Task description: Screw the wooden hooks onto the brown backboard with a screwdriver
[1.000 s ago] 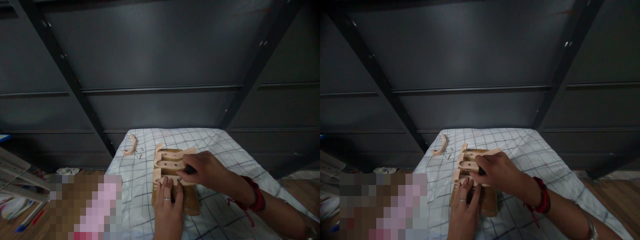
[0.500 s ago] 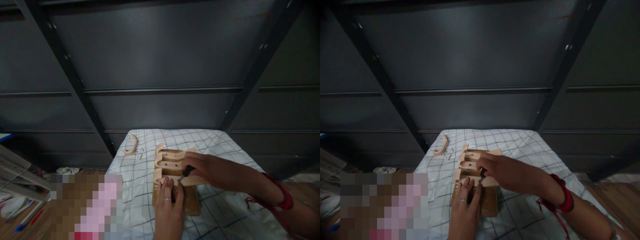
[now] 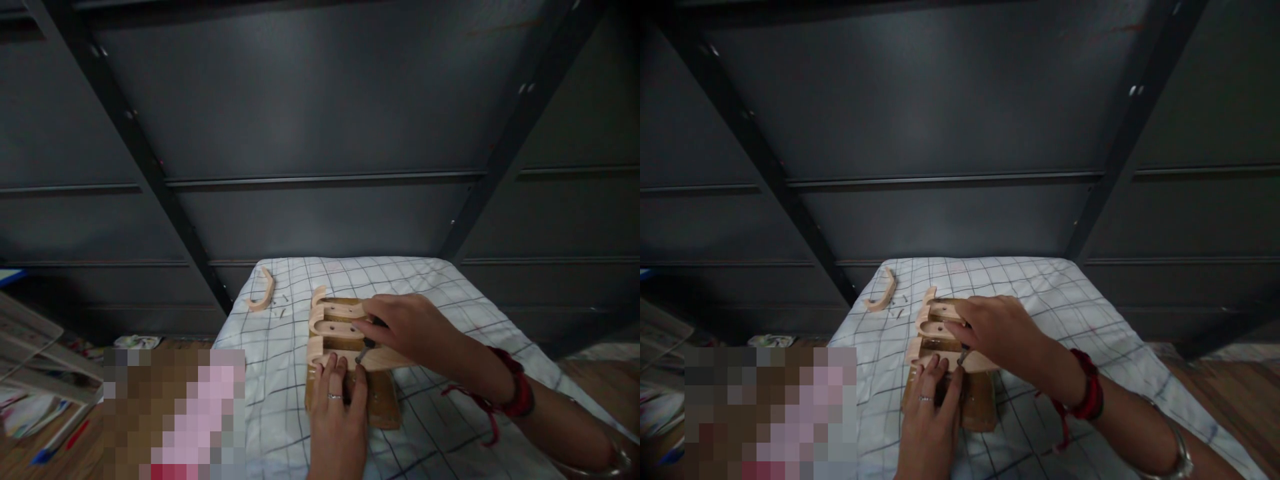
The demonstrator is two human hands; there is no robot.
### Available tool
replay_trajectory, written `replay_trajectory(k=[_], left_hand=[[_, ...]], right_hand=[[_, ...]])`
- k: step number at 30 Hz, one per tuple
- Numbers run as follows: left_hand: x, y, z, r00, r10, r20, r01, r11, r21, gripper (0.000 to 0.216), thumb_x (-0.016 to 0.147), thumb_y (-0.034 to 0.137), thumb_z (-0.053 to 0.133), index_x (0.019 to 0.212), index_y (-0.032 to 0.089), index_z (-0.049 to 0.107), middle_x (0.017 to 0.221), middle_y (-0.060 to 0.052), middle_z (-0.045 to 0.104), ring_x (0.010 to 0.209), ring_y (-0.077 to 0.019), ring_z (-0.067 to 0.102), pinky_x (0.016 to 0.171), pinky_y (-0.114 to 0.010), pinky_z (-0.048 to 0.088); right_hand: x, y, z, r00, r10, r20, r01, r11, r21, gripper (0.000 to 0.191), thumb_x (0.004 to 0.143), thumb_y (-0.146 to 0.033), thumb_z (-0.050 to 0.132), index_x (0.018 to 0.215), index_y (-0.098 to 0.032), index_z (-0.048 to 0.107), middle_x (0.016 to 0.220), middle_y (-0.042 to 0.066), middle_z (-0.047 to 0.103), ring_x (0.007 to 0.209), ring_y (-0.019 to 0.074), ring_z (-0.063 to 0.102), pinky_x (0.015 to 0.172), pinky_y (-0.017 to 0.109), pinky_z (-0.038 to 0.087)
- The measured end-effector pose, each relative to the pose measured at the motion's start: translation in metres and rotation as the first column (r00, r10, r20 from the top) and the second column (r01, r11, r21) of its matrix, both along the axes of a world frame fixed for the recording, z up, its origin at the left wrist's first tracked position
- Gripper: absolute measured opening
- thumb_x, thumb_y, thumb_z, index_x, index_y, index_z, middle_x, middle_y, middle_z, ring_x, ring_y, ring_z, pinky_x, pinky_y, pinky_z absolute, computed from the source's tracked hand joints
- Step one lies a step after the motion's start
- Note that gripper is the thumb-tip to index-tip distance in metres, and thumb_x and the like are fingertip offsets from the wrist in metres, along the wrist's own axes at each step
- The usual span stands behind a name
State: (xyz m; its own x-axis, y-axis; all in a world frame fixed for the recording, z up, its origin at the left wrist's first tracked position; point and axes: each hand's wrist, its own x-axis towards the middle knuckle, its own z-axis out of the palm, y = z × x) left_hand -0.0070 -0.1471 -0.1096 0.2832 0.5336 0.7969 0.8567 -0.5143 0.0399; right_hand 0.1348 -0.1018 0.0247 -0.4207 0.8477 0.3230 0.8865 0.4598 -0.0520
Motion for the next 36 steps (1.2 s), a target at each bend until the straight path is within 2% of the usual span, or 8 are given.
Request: replay_trajectory(k=[4, 7, 12, 15, 20, 25, 29, 36], left_hand=[[0.0, 0.0, -0.001, 1.0, 0.005, -0.001, -0.005, 1.0, -0.005, 0.029, 0.079, 0.011, 0.04, 0.102, 0.02, 0.056, 0.107, -0.01, 0.05, 0.105, -0.0246, 0.048, 0.082, -0.041, 0.047], [0.0, 0.0, -0.001, 1.0, 0.009, 0.006, -0.009, 1.0, -0.001, 0.028, 0.079, 0.011, 0.041, 0.101, 0.02, 0.056, 0.107, -0.01, 0.051, 0.105, -0.0246, 0.047, 0.082, -0.041, 0.046], [0.0, 0.0, -0.001, 1.0, -0.003, 0.015, 0.003, 1.0, -0.012, 0.029, 0.079, 0.011, 0.041, 0.101, 0.02, 0.057, 0.105, -0.009, 0.052, 0.104, -0.024, 0.049, 0.083, -0.041, 0.046], [0.0, 0.0, -0.001, 1.0, 0.002, 0.012, -0.002, 1.0, -0.007, 0.029, 0.078, 0.011, 0.042, 0.101, 0.02, 0.057, 0.106, -0.009, 0.052, 0.104, -0.0241, 0.049, 0.083, -0.04, 0.046], [0.0, 0.0, -0.002, 1.0, 0.008, 0.007, -0.008, 1.0, -0.024, 0.03, 0.078, 0.01, 0.042, 0.101, 0.02, 0.057, 0.106, -0.009, 0.052, 0.104, -0.0238, 0.049, 0.084, -0.041, 0.046], [-0.001, 0.001, -0.001, 1.0, -0.007, -0.003, 0.007, 1.0, -0.003, 0.028, 0.08, 0.011, 0.04, 0.101, 0.019, 0.057, 0.106, -0.011, 0.051, 0.104, -0.0252, 0.049, 0.082, -0.042, 0.047], [0.0, 0.0, -0.001, 1.0, 0.001, 0.0, -0.001, 1.0, -0.011, 0.028, 0.08, 0.012, 0.04, 0.102, 0.02, 0.056, 0.107, -0.011, 0.05, 0.105, -0.025, 0.048, 0.082, -0.042, 0.047], [0.0, 0.0, -0.001, 1.0, 0.004, 0.001, -0.004, 1.0, -0.013, 0.028, 0.082, 0.014, 0.038, 0.102, 0.019, 0.056, 0.107, -0.01, 0.05, 0.104, -0.0247, 0.048, 0.082, -0.041, 0.047]], right_hand=[[0.017, -0.007, 0.016, 0.895, 0.405, -0.187, -0.445, 0.838, -0.318, 0.011, 0.084, -0.02, 0.042, 0.093, -0.017, 0.045, 0.096, 0.007, 0.055, 0.076, 0.0129, 0.053, 0.066, 0.024, 0.041], [0.024, -0.01, 0.023, 0.883, 0.423, -0.203, -0.469, 0.805, -0.364, 0.01, 0.084, -0.012, 0.038, 0.086, -0.019, 0.045, 0.089, 0.004, 0.055, 0.073, 0.0117, 0.052, 0.066, 0.023, 0.041], [0.021, -0.005, 0.015, 0.928, 0.356, -0.113, -0.372, 0.906, -0.203, 0.005, 0.082, -0.017, 0.045, 0.081, -0.019, 0.049, 0.08, 0.001, 0.058, 0.066, 0.0116, 0.053, 0.056, 0.022, 0.039], [0.013, -0.002, 0.003, 0.942, 0.333, 0.037, -0.335, 0.94, 0.062, 0.017, 0.085, -0.026, 0.043, 0.072, -0.018, 0.051, 0.066, 0.0, 0.059, 0.054, 0.0111, 0.052, 0.048, 0.023, 0.033], [-0.003, -0.002, -0.013, 0.999, 0.033, 0.013, -0.035, 0.928, 0.37, 0.033, 0.085, -0.022, 0.037, 0.055, -0.017, 0.05, 0.042, 0.0, 0.054, 0.038, 0.0117, 0.048, 0.042, 0.026, 0.026], [0.003, -0.01, 0.003, 0.99, 0.13, -0.05, -0.13, 0.991, -0.002, 0.012, 0.083, -0.025, 0.046, 0.078, -0.015, 0.053, 0.071, 0.005, 0.062, 0.059, 0.0148, 0.057, 0.05, 0.025, 0.039], [0.02, -0.016, 0.018, 0.903, 0.399, -0.159, -0.429, 0.849, -0.309, 0.016, 0.08, -0.012, 0.047, 0.095, -0.017, 0.047, 0.101, 0.007, 0.055, 0.088, 0.0139, 0.055, 0.072, 0.023, 0.043], [0.022, -0.012, 0.015, 0.954, 0.268, -0.138, -0.297, 0.911, -0.286, 0.016, 0.073, -0.007, 0.054, 0.083, -0.018, 0.049, 0.088, 0.002, 0.059, 0.076, 0.0137, 0.057, 0.064, 0.023, 0.042]])
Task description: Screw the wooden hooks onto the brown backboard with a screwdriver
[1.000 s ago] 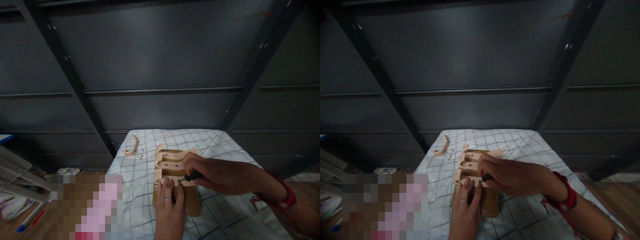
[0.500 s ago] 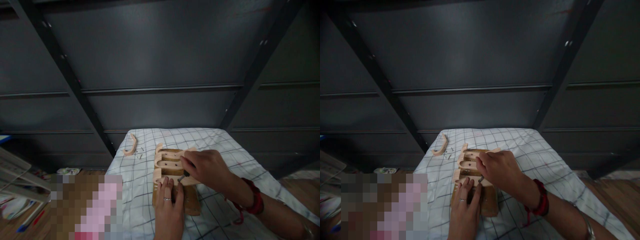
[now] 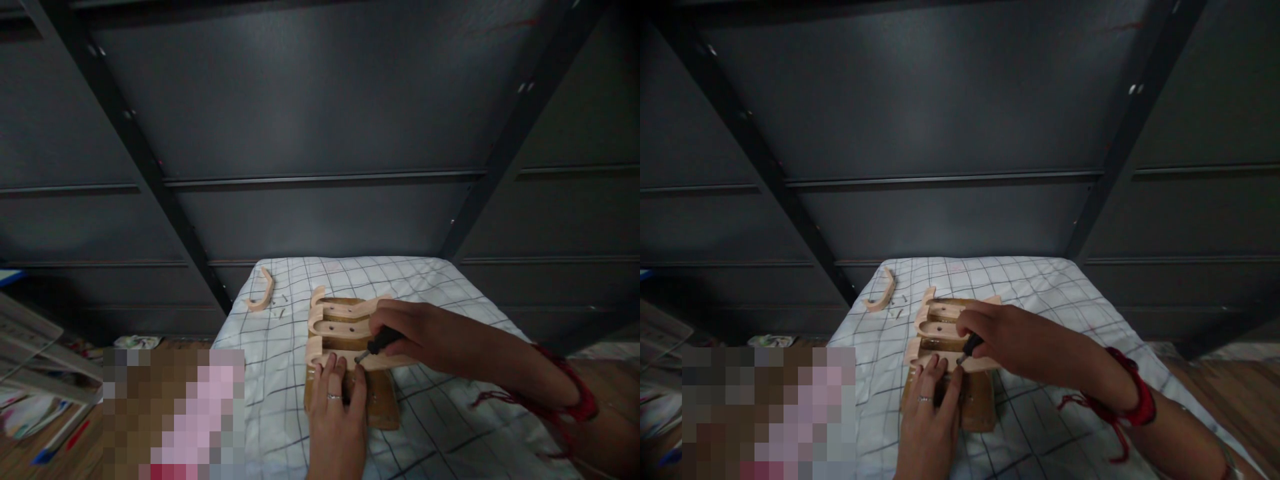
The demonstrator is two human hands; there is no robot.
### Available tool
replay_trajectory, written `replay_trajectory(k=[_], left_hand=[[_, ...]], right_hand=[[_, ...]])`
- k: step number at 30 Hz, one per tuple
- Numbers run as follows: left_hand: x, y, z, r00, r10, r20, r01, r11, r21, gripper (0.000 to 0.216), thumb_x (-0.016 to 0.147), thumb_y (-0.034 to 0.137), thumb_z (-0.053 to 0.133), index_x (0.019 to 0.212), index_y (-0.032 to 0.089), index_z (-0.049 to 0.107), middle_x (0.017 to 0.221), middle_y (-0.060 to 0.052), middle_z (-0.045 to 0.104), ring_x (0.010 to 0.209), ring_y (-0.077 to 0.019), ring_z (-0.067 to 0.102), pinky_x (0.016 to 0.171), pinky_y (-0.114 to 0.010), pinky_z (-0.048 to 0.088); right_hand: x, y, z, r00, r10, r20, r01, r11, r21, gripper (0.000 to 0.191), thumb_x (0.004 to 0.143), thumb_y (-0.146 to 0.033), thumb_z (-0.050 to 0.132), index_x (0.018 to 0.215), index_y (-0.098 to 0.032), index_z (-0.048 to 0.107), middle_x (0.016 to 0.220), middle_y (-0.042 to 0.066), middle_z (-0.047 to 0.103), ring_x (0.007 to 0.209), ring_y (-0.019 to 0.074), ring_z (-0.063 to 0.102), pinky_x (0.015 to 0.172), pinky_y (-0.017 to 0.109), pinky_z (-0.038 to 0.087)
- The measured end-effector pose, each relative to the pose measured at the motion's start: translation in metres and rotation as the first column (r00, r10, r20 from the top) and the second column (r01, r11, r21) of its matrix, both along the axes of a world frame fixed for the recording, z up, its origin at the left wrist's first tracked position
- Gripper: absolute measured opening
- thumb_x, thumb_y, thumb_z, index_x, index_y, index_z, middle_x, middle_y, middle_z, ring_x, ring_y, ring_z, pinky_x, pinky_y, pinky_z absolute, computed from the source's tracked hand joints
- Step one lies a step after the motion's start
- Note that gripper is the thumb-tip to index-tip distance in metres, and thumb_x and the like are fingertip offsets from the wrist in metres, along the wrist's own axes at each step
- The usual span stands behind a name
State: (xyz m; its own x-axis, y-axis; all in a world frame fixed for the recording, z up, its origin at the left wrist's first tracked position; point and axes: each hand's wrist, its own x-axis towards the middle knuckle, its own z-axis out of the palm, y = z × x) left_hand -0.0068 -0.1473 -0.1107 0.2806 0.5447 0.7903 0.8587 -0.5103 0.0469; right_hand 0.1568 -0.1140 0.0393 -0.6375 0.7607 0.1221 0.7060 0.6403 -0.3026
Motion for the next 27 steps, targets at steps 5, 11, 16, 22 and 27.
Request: replay_trajectory(k=[5, 11, 16, 22, 27], left_hand=[[0.0, -0.001, 0.002, 1.0, 0.006, -0.015, -0.006, 1.0, 0.005, 0.028, 0.082, 0.013, 0.038, 0.103, 0.019, 0.055, 0.11, -0.01, 0.048, 0.105, -0.025, 0.047, 0.081, -0.041, 0.047], [-0.001, -0.001, 0.003, 1.0, 0.01, -0.019, -0.01, 1.0, 0.012, 0.027, 0.083, 0.014, 0.036, 0.101, 0.019, 0.056, 0.108, -0.01, 0.048, 0.105, -0.0249, 0.046, 0.08, -0.04, 0.048], [0.0, -0.001, 0.002, 1.0, 0.018, -0.012, -0.018, 1.0, 0.025, 0.027, 0.085, 0.016, 0.034, 0.101, 0.019, 0.056, 0.108, -0.01, 0.047, 0.106, -0.0249, 0.045, 0.08, -0.04, 0.048], [0.0, 0.0, 0.001, 1.0, 0.006, 0.002, -0.006, 1.0, 0.017, 0.027, 0.084, 0.015, 0.036, 0.101, 0.02, 0.056, 0.108, -0.01, 0.048, 0.104, -0.0244, 0.047, 0.081, -0.04, 0.047], [0.0, 0.0, 0.001, 1.0, -0.002, -0.001, 0.002, 1.0, 0.001, 0.028, 0.084, 0.014, 0.035, 0.101, 0.019, 0.057, 0.107, -0.01, 0.049, 0.104, -0.0247, 0.048, 0.082, -0.04, 0.047]], right_hand=[[-0.012, -0.001, -0.005, 0.995, -0.033, 0.094, 0.009, 0.97, 0.245, 0.009, 0.076, -0.022, 0.057, 0.072, -0.017, 0.05, 0.07, 0.0, 0.06, 0.058, 0.0123, 0.055, 0.051, 0.023, 0.035], [-0.031, 0.008, -0.021, 0.907, -0.417, 0.055, 0.351, 0.822, 0.45, 0.018, 0.079, -0.026, 0.047, 0.066, -0.017, 0.055, 0.05, 0.002, 0.061, 0.042, 0.014, 0.052, 0.042, 0.025, 0.025], [-0.025, 0.004, -0.012, 0.985, -0.164, 0.051, 0.145, 0.954, 0.262, 0.014, 0.083, -0.025, 0.045, 0.081, -0.016, 0.055, 0.079, 0.006, 0.063, 0.068, 0.0162, 0.058, 0.054, 0.025, 0.039], [-0.007, -0.001, 0.001, 0.99, 0.132, 0.041, -0.131, 0.991, -0.04, 0.012, 0.083, -0.011, 0.044, 0.092, -0.016, 0.049, 0.095, 0.005, 0.055, 0.082, 0.0145, 0.054, 0.068, 0.026, 0.042], [-0.007, 0.005, 0.003, 0.992, 0.089, 0.086, -0.092, 0.995, 0.031, 0.006, 0.08, -0.01, 0.049, 0.081, -0.017, 0.05, 0.082, 0.001, 0.056, 0.07, 0.0129, 0.054, 0.06, 0.024, 0.04]])
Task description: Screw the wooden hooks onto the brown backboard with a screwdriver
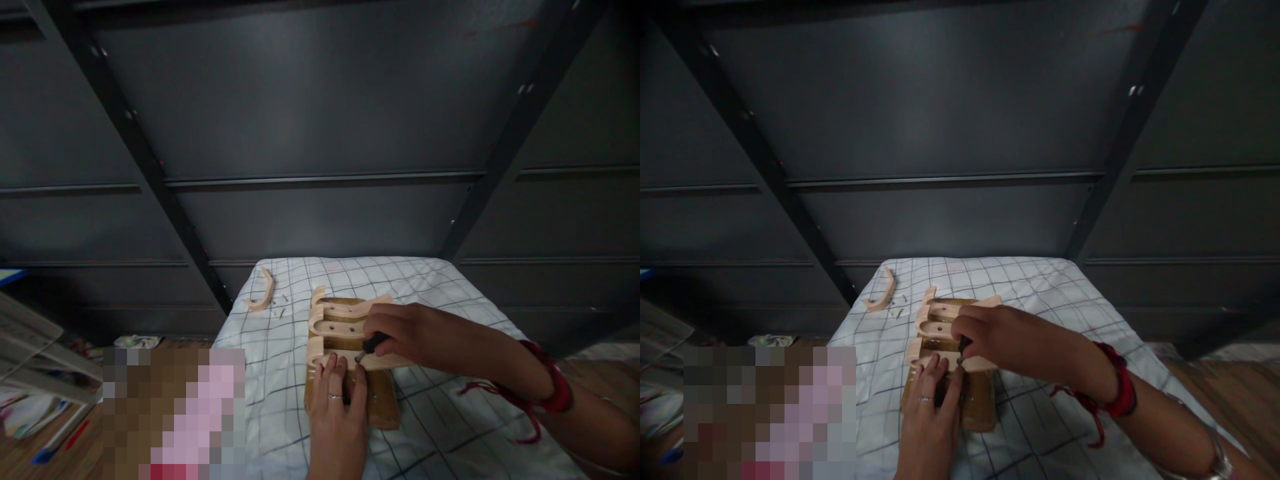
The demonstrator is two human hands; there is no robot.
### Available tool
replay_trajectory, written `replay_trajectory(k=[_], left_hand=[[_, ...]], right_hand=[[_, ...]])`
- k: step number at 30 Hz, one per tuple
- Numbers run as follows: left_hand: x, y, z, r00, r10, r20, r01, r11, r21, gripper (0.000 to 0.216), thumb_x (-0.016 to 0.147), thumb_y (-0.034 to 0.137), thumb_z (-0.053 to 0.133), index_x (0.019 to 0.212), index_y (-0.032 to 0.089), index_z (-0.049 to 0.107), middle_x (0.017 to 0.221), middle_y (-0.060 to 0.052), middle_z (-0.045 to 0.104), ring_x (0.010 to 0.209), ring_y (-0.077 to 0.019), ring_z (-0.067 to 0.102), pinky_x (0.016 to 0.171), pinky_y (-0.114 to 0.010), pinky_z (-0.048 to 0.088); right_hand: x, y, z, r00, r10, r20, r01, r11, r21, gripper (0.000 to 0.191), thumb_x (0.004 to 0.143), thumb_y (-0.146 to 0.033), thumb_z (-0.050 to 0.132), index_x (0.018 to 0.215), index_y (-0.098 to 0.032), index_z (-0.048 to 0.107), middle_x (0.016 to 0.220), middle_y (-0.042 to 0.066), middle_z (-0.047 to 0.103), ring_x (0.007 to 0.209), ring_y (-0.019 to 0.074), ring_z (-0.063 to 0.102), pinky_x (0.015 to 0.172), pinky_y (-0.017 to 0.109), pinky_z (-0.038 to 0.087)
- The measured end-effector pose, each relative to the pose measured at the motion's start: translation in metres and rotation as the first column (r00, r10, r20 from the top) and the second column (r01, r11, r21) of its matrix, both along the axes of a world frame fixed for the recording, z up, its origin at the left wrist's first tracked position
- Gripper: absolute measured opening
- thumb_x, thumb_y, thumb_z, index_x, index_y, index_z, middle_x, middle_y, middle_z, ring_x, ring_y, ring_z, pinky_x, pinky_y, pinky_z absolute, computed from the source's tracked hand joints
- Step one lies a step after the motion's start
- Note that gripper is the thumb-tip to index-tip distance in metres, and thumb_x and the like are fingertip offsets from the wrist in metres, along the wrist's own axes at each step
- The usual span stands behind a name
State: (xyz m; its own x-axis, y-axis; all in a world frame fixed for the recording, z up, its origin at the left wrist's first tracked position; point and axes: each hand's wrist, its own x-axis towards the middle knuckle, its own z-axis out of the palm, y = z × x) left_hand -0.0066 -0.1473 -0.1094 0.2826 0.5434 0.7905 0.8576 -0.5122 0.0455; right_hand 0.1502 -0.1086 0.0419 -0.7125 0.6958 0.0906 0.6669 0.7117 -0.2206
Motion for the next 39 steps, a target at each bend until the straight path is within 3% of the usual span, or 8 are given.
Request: replay_trajectory(k=[6, 9, 14, 16, 20, 25, 33, 39], left_hand=[[0.0, 0.0, -0.001, 1.0, 0.0, 0.0, 0.0, 1.0, 0.005, 0.029, 0.082, 0.011, 0.037, 0.102, 0.019, 0.056, 0.107, -0.01, 0.05, 0.104, -0.0252, 0.048, 0.082, -0.041, 0.046], [-0.001, 0.0, -0.001, 1.0, -0.003, 0.003, 0.003, 1.0, 0.007, 0.029, 0.081, 0.01, 0.038, 0.102, 0.019, 0.056, 0.108, -0.01, 0.049, 0.105, -0.025, 0.047, 0.083, -0.041, 0.045], [-0.001, 0.0, -0.003, 1.0, -0.003, 0.002, 0.003, 1.0, 0.009, 0.028, 0.081, 0.011, 0.039, 0.101, 0.019, 0.057, 0.107, -0.01, 0.049, 0.106, -0.0252, 0.047, 0.083, -0.041, 0.045], [-0.001, 0.001, -0.003, 1.0, 0.003, -0.002, -0.003, 1.0, 0.017, 0.028, 0.08, 0.011, 0.04, 0.101, 0.019, 0.056, 0.107, -0.01, 0.05, 0.106, -0.0252, 0.047, 0.083, -0.041, 0.046], [-0.001, 0.001, -0.003, 1.0, 0.011, -0.003, -0.011, 1.0, 0.023, 0.028, 0.078, 0.012, 0.043, 0.102, 0.02, 0.056, 0.107, -0.01, 0.05, 0.107, -0.0247, 0.046, 0.082, -0.04, 0.046], [0.0, 0.0, -0.001, 1.0, 0.013, 0.004, -0.013, 1.0, 0.004, 0.028, 0.079, 0.012, 0.042, 0.102, 0.019, 0.056, 0.107, -0.01, 0.05, 0.106, -0.0251, 0.046, 0.082, -0.041, 0.047], [0.0, 0.0, 0.0, 1.0, 0.003, 0.002, -0.003, 1.0, 0.003, 0.028, 0.081, 0.011, 0.039, 0.103, 0.019, 0.056, 0.108, -0.01, 0.049, 0.104, -0.025, 0.048, 0.081, -0.041, 0.047], [-0.001, 0.0, 0.0, 1.0, 0.005, 0.004, -0.005, 1.0, 0.011, 0.028, 0.08, 0.011, 0.04, 0.101, 0.019, 0.056, 0.107, -0.01, 0.05, 0.105, -0.0251, 0.047, 0.081, -0.04, 0.047]], right_hand=[[-0.004, 0.008, -0.016, 0.998, 0.05, -0.048, -0.031, 0.944, 0.328, 0.025, 0.087, -0.033, 0.042, 0.071, -0.017, 0.052, 0.066, 0.0, 0.058, 0.056, 0.0099, 0.053, 0.05, 0.022, 0.035], [-0.01, 0.011, -0.028, 0.989, -0.08, -0.122, 0.135, 0.821, 0.554, 0.034, 0.087, -0.032, 0.037, 0.061, -0.017, 0.052, 0.052, -0.002, 0.057, 0.043, 0.009, 0.049, 0.045, 0.024, 0.028], [-0.02, 0.009, -0.035, 0.922, -0.339, -0.186, 0.376, 0.674, 0.636, 0.033, 0.083, -0.03, 0.041, 0.055, -0.017, 0.052, 0.043, -0.001, 0.054, 0.038, 0.0101, 0.046, 0.041, 0.026, 0.022], [-0.02, 0.007, -0.032, 0.924, -0.345, -0.165, 0.372, 0.71, 0.598, 0.03, 0.083, -0.03, 0.042, 0.057, -0.018, 0.052, 0.047, 0.0, 0.055, 0.041, 0.0113, 0.048, 0.042, 0.025, 0.025], [-0.012, 0.0, -0.017, 0.988, -0.097, -0.116, 0.12, 0.97, 0.213, 0.015, 0.084, -0.025, 0.043, 0.09, -0.015, 0.053, 0.09, 0.007, 0.061, 0.077, 0.0147, 0.057, 0.063, 0.025, 0.042], [-0.003, -0.003, 0.002, 0.992, 0.078, -0.097, -0.087, 0.992, -0.095, 0.015, 0.086, -0.015, 0.037, 0.095, -0.016, 0.049, 0.098, 0.007, 0.055, 0.086, 0.014, 0.053, 0.073, 0.026, 0.043], [-0.01, 0.005, -0.012, 0.999, 0.019, -0.041, -0.008, 0.97, 0.242, 0.016, 0.083, -0.029, 0.049, 0.073, -0.016, 0.052, 0.069, 0.0, 0.059, 0.058, 0.0108, 0.053, 0.052, 0.022, 0.036], [-0.025, 0.008, -0.027, 0.959, -0.221, -0.178, 0.283, 0.746, 0.603, 0.026, 0.08, -0.026, 0.045, 0.056, -0.018, 0.052, 0.042, -0.001, 0.055, 0.038, 0.0111, 0.048, 0.043, 0.026, 0.025]])
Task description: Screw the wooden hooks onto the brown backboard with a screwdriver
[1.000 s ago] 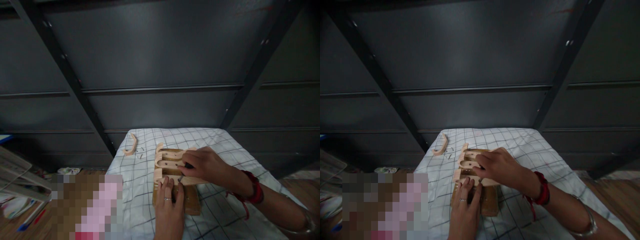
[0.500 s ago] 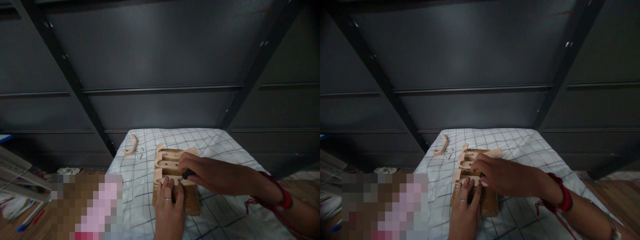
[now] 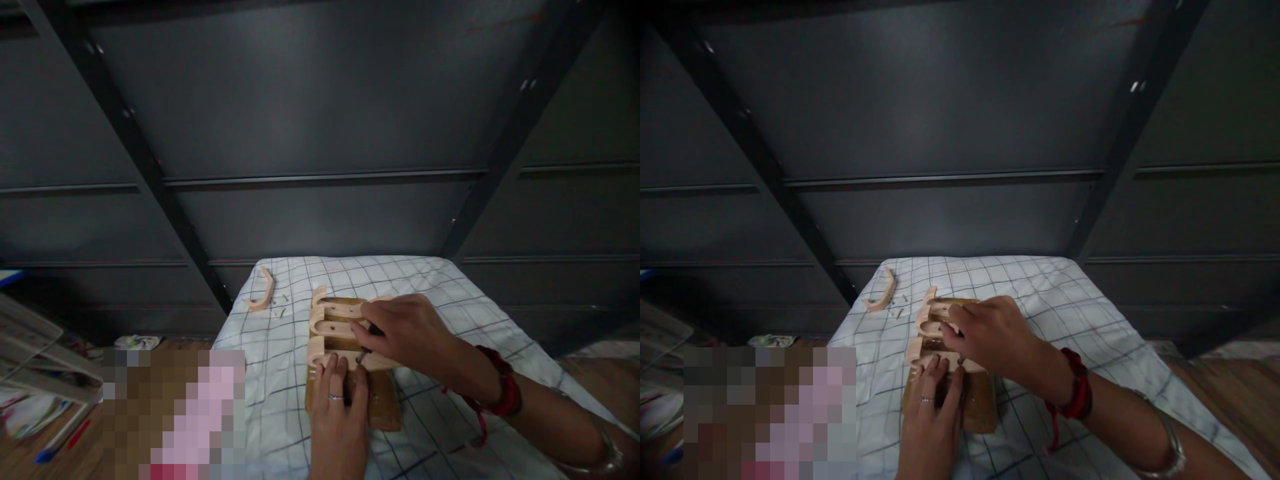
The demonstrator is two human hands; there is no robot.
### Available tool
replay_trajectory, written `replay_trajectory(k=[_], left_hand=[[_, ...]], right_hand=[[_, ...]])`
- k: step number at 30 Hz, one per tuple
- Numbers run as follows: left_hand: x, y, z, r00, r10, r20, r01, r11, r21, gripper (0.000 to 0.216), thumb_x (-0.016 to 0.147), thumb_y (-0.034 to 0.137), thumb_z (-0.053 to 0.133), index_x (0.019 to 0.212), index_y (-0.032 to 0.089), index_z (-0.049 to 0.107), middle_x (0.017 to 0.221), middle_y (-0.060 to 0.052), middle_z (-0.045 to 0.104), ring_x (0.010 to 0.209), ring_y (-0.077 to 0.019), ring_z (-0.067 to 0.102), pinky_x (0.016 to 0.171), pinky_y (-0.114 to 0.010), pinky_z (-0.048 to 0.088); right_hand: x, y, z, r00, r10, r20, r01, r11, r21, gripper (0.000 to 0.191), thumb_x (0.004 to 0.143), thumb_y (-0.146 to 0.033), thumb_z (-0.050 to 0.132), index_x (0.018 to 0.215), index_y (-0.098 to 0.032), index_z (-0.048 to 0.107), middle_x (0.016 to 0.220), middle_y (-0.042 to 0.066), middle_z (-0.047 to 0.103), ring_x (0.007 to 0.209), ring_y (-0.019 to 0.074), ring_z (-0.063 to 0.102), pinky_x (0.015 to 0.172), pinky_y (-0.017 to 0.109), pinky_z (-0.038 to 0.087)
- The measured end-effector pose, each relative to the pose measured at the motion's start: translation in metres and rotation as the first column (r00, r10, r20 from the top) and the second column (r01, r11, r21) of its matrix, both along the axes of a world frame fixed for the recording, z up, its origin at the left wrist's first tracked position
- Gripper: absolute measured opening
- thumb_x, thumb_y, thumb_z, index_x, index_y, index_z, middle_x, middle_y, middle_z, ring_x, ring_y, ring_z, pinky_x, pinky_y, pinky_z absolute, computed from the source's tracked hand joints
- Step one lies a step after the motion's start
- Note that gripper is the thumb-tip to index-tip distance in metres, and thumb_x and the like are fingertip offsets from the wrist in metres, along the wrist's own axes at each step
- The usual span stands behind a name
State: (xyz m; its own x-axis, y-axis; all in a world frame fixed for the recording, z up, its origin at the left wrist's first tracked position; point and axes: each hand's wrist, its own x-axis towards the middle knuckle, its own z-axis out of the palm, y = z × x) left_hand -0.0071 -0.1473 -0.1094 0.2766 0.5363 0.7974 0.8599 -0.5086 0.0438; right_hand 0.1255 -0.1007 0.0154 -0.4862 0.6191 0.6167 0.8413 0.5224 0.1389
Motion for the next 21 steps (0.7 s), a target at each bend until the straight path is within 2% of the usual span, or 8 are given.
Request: replay_trajectory(k=[3, 4, 6, 9, 11, 13, 15, 21], left_hand=[[0.0, 0.0, -0.001, 1.0, -0.008, -0.005, 0.008, 1.0, -0.002, 0.028, 0.079, 0.011, 0.041, 0.101, 0.019, 0.057, 0.107, -0.011, 0.05, 0.104, -0.0249, 0.048, 0.081, -0.041, 0.047], [0.0, 0.001, -0.001, 1.0, -0.005, -0.008, 0.005, 1.0, -0.002, 0.028, 0.079, 0.011, 0.041, 0.101, 0.019, 0.057, 0.107, -0.011, 0.051, 0.103, -0.0249, 0.049, 0.08, -0.041, 0.047], [0.0, 0.001, -0.001, 1.0, 0.002, -0.006, -0.002, 1.0, 0.001, 0.029, 0.078, 0.01, 0.041, 0.101, 0.019, 0.056, 0.107, -0.011, 0.051, 0.104, -0.0246, 0.049, 0.08, -0.041, 0.047], [0.0, 0.0, 0.0, 1.0, 0.002, 0.001, -0.002, 1.0, 0.007, 0.028, 0.078, 0.011, 0.042, 0.101, 0.019, 0.056, 0.107, -0.01, 0.05, 0.105, -0.0241, 0.047, 0.082, -0.04, 0.047], [0.0, 0.0, 0.0, 1.0, 0.001, -0.003, -0.001, 1.0, 0.006, 0.028, 0.078, 0.011, 0.042, 0.101, 0.02, 0.056, 0.107, -0.01, 0.05, 0.105, -0.0242, 0.047, 0.082, -0.04, 0.047], [0.0, 0.0, 0.0, 1.0, 0.0, -0.007, 0.0, 1.0, 0.001, 0.029, 0.078, 0.011, 0.042, 0.102, 0.019, 0.056, 0.107, -0.01, 0.05, 0.105, -0.0246, 0.047, 0.081, -0.04, 0.046], [0.0, 0.0, -0.001, 1.0, -0.002, -0.002, 0.002, 1.0, -0.009, 0.029, 0.079, 0.01, 0.041, 0.102, 0.019, 0.056, 0.107, -0.01, 0.05, 0.105, -0.0245, 0.047, 0.082, -0.04, 0.046], [0.001, 0.0, 0.001, 1.0, -0.008, 0.013, 0.008, 1.0, -0.007, 0.028, 0.08, 0.012, 0.041, 0.101, 0.02, 0.057, 0.108, -0.01, 0.05, 0.104, -0.0247, 0.048, 0.084, -0.041, 0.044]], right_hand=[[-0.001, -0.001, 0.001, 0.995, -0.101, 0.004, 0.101, 0.995, -0.007, 0.028, 0.081, -0.026, 0.044, 0.056, -0.018, 0.052, 0.044, 0.0, 0.057, 0.039, 0.0122, 0.049, 0.043, 0.026, 0.026], [0.0, -0.002, 0.002, 0.995, -0.103, 0.007, 0.103, 0.993, -0.057, 0.028, 0.082, -0.028, 0.044, 0.058, -0.018, 0.053, 0.047, 0.001, 0.058, 0.041, 0.0124, 0.05, 0.044, 0.026, 0.027], [0.005, -0.004, 0.007, 1.0, -0.018, 0.01, 0.02, 0.974, -0.224, 0.025, 0.084, -0.031, 0.044, 0.065, -0.017, 0.053, 0.056, 0.001, 0.06, 0.048, 0.0127, 0.053, 0.047, 0.025, 0.032], [0.016, -0.008, 0.019, 0.982, 0.188, -0.022, -0.173, 0.843, -0.51, 0.013, 0.085, -0.026, 0.043, 0.087, -0.016, 0.052, 0.084, 0.005, 0.061, 0.071, 0.0144, 0.057, 0.061, 0.025, 0.041], [0.023, -0.01, 0.025, 0.953, 0.297, -0.06, -0.269, 0.737, -0.62, 0.013, 0.086, -0.018, 0.041, 0.096, -0.016, 0.048, 0.097, 0.007, 0.057, 0.082, 0.0144, 0.055, 0.068, 0.025, 0.042], [0.027, -0.01, 0.029, 0.932, 0.35, -0.09, -0.316, 0.67, -0.672, 0.012, 0.086, -0.013, 0.039, 0.094, -0.017, 0.048, 0.096, 0.006, 0.056, 0.083, 0.0131, 0.053, 0.07, 0.024, 0.042], [0.029, -0.008, 0.027, 0.936, 0.341, -0.088, -0.31, 0.68, -0.665, 0.011, 0.085, -0.013, 0.041, 0.09, -0.018, 0.049, 0.092, 0.004, 0.056, 0.08, 0.0131, 0.054, 0.07, 0.024, 0.042], [0.023, 0.0, 0.014, 0.953, 0.302, 0.039, -0.255, 0.862, -0.438, 0.008, 0.084, -0.023, 0.048, 0.083, -0.017, 0.052, 0.083, 0.003, 0.06, 0.067, 0.013, 0.056, 0.058, 0.024, 0.042]])
